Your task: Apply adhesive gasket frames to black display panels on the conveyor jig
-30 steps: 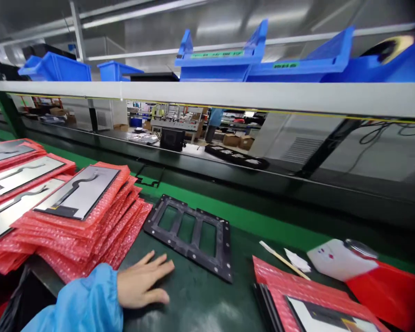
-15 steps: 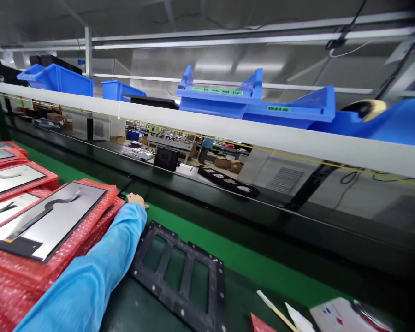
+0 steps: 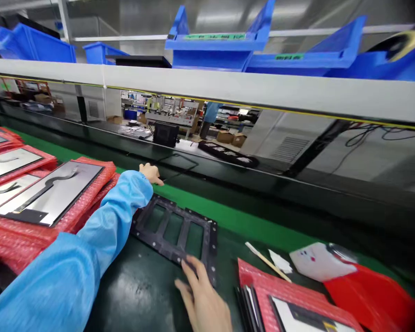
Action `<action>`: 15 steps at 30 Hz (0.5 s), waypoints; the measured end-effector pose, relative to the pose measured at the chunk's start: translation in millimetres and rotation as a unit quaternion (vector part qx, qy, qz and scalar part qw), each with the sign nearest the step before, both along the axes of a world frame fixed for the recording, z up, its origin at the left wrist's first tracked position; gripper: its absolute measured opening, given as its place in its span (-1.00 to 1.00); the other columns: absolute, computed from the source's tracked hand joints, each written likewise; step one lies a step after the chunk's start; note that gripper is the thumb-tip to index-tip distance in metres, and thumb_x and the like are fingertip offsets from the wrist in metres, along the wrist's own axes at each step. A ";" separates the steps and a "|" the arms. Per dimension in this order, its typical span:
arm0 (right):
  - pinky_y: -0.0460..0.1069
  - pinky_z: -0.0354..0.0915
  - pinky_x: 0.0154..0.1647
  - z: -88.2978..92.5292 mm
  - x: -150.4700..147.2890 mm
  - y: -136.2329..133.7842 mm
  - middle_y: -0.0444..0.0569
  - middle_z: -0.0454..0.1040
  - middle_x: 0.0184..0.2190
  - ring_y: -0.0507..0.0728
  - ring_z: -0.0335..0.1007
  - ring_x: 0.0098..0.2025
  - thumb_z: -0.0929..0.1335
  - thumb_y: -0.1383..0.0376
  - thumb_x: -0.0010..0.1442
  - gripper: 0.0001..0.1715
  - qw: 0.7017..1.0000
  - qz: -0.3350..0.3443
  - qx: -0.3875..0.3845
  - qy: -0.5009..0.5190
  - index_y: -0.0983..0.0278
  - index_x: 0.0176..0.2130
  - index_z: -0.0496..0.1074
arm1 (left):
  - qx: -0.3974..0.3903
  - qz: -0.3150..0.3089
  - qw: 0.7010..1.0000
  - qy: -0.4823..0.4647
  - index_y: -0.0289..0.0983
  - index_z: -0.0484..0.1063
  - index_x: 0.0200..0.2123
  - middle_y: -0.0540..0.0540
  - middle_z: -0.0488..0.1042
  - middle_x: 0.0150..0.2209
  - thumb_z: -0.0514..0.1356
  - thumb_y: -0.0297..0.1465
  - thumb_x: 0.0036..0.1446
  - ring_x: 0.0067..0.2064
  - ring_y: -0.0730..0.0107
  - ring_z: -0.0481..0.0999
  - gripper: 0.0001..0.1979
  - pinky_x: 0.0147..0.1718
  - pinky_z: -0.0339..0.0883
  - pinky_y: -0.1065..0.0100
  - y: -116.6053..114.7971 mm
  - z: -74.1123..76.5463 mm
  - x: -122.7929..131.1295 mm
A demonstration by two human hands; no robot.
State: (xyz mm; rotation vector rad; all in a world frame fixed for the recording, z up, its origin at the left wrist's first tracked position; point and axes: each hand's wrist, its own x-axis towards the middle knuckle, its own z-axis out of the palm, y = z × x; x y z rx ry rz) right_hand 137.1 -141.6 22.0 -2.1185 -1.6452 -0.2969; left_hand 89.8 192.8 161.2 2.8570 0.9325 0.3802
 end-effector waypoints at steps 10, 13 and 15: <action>-0.05 0.36 -0.01 -4.7 11.1 41.2 -0.14 0.33 0.17 0.09 0.42 0.02 0.20 0.58 0.11 -0.38 0.993 0.062 -0.101 0.014 0.15 0.08 0.37 | 0.048 -0.110 0.992 -0.039 -0.28 0.45 -0.15 -0.12 0.45 -0.16 0.31 -0.23 0.02 0.04 0.06 0.22 -0.65 -0.01 -0.03 0.05 -119.8 14.0 -78.4; -0.06 0.38 -0.06 -5.1 5.4 25.7 -0.17 0.32 0.17 0.07 0.42 0.03 0.19 0.57 0.13 -0.41 0.992 0.073 -0.104 0.017 0.16 0.06 0.38 | 0.065 -0.121 0.989 -0.049 -0.25 0.44 -0.12 -0.11 0.45 -0.16 0.29 -0.24 0.05 0.02 0.07 0.24 -0.66 -0.04 -0.01 0.06 -130.1 5.7 -116.8; -0.06 0.38 -0.05 -5.2 -2.5 16.1 -0.15 0.31 0.18 0.07 0.39 0.05 0.17 0.54 0.18 -0.45 0.993 0.068 -0.091 0.023 0.16 0.08 0.35 | 0.071 -0.116 0.989 -0.061 -0.24 0.42 -0.10 -0.11 0.45 -0.15 0.28 -0.23 0.06 0.02 0.08 0.25 -0.65 -0.05 0.01 0.07 -132.1 -1.2 -137.7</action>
